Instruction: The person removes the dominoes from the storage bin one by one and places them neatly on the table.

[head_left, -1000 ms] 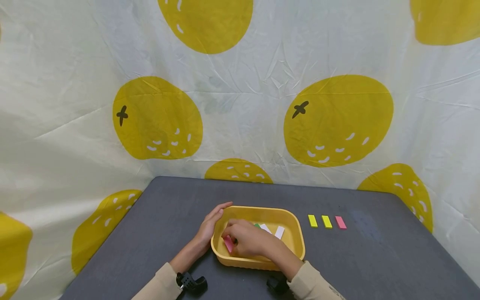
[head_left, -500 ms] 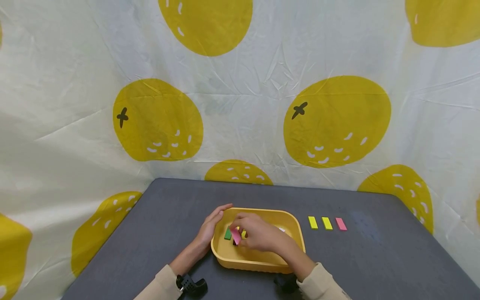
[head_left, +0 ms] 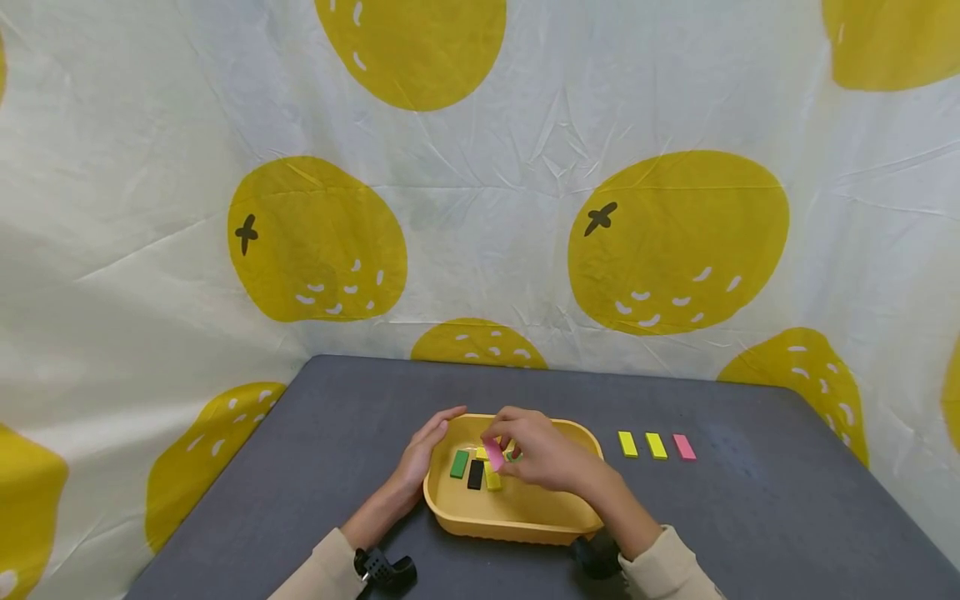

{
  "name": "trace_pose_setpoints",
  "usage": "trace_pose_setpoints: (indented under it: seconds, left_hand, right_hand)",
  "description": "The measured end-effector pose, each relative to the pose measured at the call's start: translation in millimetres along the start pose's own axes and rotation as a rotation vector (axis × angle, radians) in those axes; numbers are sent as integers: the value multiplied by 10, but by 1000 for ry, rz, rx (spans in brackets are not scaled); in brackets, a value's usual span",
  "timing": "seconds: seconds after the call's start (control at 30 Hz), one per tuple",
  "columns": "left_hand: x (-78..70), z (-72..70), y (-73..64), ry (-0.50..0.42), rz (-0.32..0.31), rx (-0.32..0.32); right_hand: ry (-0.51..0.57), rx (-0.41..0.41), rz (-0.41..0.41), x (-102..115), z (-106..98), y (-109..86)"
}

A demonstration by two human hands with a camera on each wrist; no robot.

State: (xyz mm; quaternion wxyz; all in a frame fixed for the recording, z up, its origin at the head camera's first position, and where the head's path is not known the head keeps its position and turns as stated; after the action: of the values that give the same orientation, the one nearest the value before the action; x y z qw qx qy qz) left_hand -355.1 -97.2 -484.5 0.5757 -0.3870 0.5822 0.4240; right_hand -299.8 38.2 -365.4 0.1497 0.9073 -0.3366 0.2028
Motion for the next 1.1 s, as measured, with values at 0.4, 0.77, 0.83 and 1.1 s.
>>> trace_pose_setpoints:
  seconds: [0.4, 0.77, 0.83, 1.1]
  left_hand:
    - [-1, 15, 6, 11, 2, -4]
    - [-13, -17, -11, 19, 12, -17]
    - [-10, -12, -8, 18, 10, -12]
    - [2, 5, 8, 24, 7, -5]
  right_hand:
    - [-33, -41, 58, -142, -238, -216]
    - [-59, -110, 72, -294, -433, -406]
    - [-55, -123, 93, -345, -460, -451]
    - [-55, -161, 123, -508, -579, -610]
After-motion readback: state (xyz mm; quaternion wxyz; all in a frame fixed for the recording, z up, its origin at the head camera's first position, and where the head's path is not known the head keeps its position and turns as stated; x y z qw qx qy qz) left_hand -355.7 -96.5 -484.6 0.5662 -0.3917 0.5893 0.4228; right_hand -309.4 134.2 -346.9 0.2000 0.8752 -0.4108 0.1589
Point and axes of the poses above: each hand's wrist, its own y-axis towards the middle knuckle, its own z-axis out of the palm, x = y × z, the point moved 10 cm from there along y, towards the middle knuckle, and after that the axes turned 4 degrees about x, right-handed, at the moved point
